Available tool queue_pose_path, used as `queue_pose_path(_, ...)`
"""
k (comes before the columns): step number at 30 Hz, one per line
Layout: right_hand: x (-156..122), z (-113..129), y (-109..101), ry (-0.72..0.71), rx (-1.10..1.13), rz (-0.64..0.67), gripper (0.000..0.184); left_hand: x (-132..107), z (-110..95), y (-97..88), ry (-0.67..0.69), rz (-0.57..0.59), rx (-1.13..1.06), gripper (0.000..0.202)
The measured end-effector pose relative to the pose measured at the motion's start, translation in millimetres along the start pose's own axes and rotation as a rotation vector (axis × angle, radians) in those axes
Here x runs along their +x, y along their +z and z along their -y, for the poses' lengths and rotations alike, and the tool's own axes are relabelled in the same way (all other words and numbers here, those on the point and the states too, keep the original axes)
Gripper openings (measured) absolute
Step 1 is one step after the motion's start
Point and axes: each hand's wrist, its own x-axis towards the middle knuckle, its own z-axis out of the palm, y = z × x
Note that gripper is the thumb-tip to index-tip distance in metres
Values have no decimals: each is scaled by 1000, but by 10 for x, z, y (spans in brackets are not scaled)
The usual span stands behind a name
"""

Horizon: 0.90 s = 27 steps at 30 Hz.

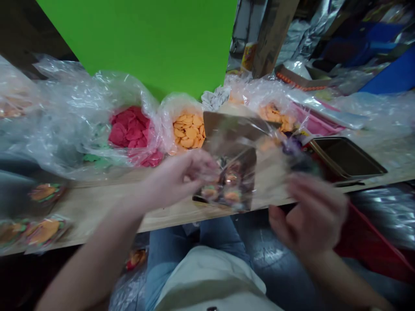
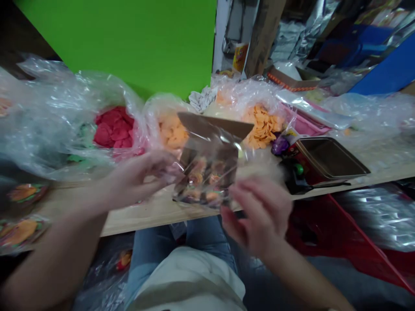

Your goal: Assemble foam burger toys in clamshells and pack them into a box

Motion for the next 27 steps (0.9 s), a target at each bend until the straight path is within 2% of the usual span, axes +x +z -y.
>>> queue_pose_path(1,116,-93,-18,36,-13,-76,76,78,-58,-180,-4,127,178,20)
queue_pose_path(2,223,-187,1,80,19,-73,81,180,-109,-309,8,214,309,19)
queue_pose_path(3,314,-279,53,137,90,-14,81,305,-147,-387,31,272,406,20)
queue_pose_path(5,428,-457,233,295,296,153,66,594,-170,-417,89,311,527,26)
queue_pose_path(7,442,-637,442,463,489,183,49,849,-114,-352,164,223,602,38)
queue_pose_path(9,382,-816,614,588,576,60,42,966,14,-252,258,2,654,52)
queue_pose_path(11,288,-975,736,657,584,-53,40,897,209,-124,331,-283,663,61)
queue_pose_path(12,237,-1038,786,685,579,-69,40,799,330,-43,343,-412,649,61)
queue_pose_path(14,136,-1123,886,724,561,-25,39,525,614,160,305,-578,582,55)
queue_pose_path(15,89,-1145,939,727,541,20,40,373,768,278,265,-596,539,55)
queue_pose_path(17,7,-1152,1047,683,449,98,41,91,1064,522,159,-557,420,59)
queue_pose_path(20,-77,-1089,1165,550,124,165,50,-176,1354,812,37,-464,312,67)
queue_pose_path(23,-112,-959,1184,428,-227,249,52,-235,1389,909,29,-385,412,69)
queue_pose_path(27,-73,-791,1120,306,-439,400,49,-198,1240,832,59,-241,636,66)
